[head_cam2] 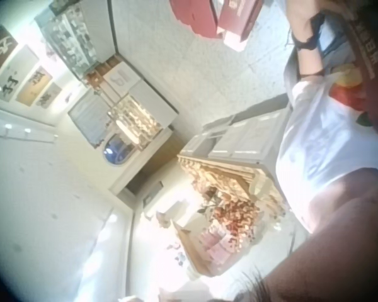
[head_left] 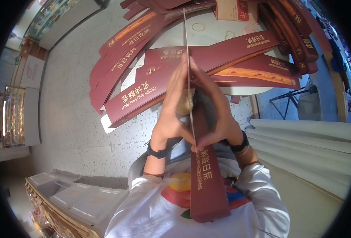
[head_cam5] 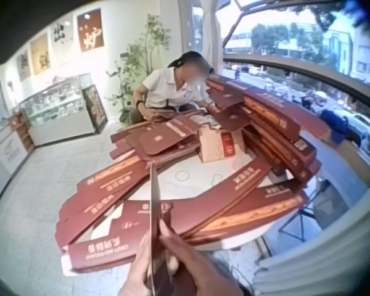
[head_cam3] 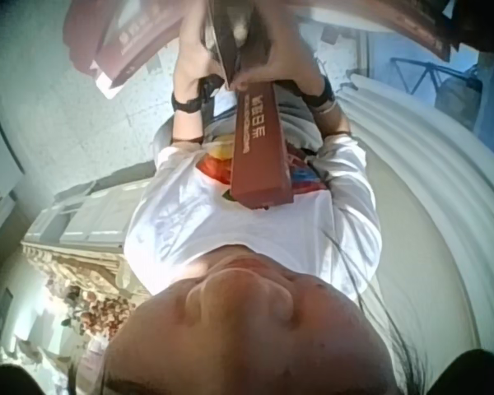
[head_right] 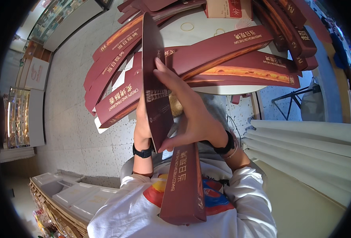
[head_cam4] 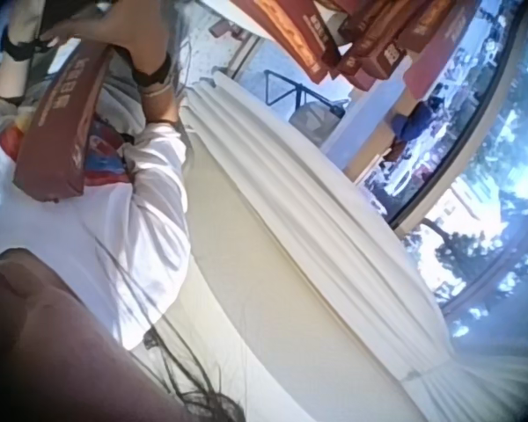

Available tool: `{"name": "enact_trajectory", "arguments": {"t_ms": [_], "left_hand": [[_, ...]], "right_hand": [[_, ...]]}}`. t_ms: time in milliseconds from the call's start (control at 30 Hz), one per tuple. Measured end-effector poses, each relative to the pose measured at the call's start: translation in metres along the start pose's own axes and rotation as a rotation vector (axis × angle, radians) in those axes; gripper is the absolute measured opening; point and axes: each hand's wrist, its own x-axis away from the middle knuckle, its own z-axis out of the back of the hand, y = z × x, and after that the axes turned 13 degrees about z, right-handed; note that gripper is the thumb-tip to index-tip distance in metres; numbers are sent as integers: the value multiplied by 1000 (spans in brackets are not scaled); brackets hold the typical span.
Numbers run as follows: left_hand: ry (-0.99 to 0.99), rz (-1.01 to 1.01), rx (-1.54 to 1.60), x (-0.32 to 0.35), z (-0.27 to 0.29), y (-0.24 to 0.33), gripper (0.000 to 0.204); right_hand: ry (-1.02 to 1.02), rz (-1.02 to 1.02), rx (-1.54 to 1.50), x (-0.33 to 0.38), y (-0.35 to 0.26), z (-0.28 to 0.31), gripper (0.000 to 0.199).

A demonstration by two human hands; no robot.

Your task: The person assembles multiple long, flat, maroon cardboard boxes by folding the flaps and securing them with adhesive tape. The person works at a table, handling the boxes one at a time, folding the sides, and applying tape to close them.

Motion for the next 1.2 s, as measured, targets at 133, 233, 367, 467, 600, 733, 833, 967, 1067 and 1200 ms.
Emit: {"name": "enact_trajectory", "arguments": {"t_ms": [133, 233, 367, 467, 600, 733, 833, 967, 1067, 1200], "left_hand": [[30, -66, -120, -1, -5, 4, 149], [83, -295, -344, -8, -7, 14, 155], [45, -59, -2, 0, -14, 5, 157], [21, -65, -90, -3, -15, 2, 162], [-28, -70, -15, -3, -20, 9, 165], [-13, -54, 125, -6, -28, 33, 164], [-28, -178, -127, -8, -18, 43, 165], [20, -89, 10, -5, -21, 47, 163], [109, -260, -310, -10, -12, 38, 164], [205, -366, -368, -11, -17, 36, 146]], "right_hand": [[0, -10, -141, 1, -6, 5, 125], [42, -139, -315, 0, -22, 12, 113], [-16, -222, -237, -5, -41, 19, 87], [16, -194, -293, -2, -40, 21, 87], [38, -159, -276, 0, -35, 16, 86], [69, -137, -350, -1, -33, 11, 80], [86, -143, -377, -5, -36, 12, 77], [69, -168, -368, -5, -33, 10, 79], [92, -189, -441, -2, -28, 10, 81], [117, -164, -514, 1, -25, 7, 81]]}}
